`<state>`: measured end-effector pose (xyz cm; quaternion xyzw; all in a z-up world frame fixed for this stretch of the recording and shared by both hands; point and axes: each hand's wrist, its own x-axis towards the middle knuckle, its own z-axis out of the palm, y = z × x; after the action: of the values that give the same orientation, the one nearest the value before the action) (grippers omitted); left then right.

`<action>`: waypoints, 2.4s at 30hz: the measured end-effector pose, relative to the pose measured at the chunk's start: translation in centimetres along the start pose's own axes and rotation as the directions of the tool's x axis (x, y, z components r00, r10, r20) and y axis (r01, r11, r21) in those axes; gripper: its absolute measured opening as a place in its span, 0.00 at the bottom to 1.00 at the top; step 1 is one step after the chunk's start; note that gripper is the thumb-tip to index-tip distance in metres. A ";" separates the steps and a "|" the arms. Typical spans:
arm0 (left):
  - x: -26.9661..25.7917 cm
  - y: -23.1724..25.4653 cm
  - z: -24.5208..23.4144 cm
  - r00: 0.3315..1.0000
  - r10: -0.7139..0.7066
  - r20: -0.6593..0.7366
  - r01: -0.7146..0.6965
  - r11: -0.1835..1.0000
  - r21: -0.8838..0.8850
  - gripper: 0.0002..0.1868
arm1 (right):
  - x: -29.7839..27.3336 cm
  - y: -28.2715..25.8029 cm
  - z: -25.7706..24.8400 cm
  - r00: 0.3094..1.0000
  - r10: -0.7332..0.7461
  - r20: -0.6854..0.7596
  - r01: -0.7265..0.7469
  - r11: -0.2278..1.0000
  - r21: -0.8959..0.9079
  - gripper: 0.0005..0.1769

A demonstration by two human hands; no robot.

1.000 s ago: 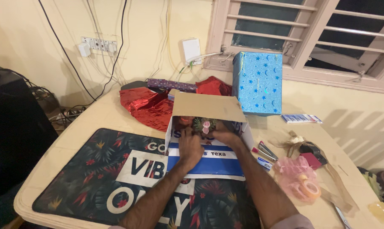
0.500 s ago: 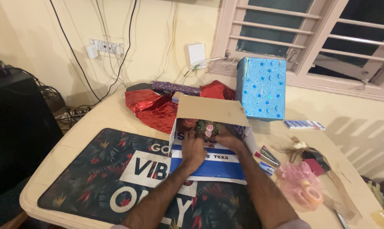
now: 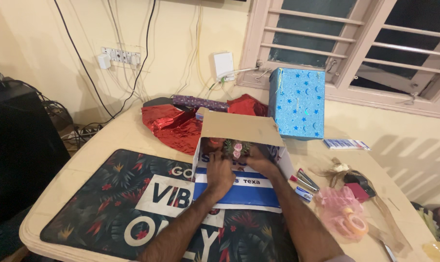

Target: The person uses a craft knife to cut and shape a cardboard box, then places small figurines and artificial plants inside to create a miniature diorama. The person arranges the items by hand and adjusts their positions within the box.

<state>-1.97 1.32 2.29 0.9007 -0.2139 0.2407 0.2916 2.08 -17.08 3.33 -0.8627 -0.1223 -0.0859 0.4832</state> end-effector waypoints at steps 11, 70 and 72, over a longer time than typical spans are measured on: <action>0.3 -0.4 0.5 0.994 0.066 -0.086 -0.064 0.998 0.023 0.17 | 2.1 4.3 0.2 0.978 -0.170 0.121 0.154 0.980 0.125 0.16; -0.1 -1.8 2.3 0.990 0.087 -0.111 -0.097 0.991 -0.096 0.20 | -1.3 6.6 -0.5 0.989 -0.090 -0.113 0.032 0.900 -0.435 0.25; -0.1 -2.4 2.5 0.990 0.097 -0.101 -0.110 0.985 -0.132 0.18 | -3.6 3.3 -0.1 0.997 0.033 -0.073 -0.065 0.866 -0.496 0.31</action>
<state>-0.01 1.53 -0.54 0.8538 -0.2626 0.2827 0.3495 -0.44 -19.29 -0.25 -0.9579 -0.0590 -0.1288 0.2498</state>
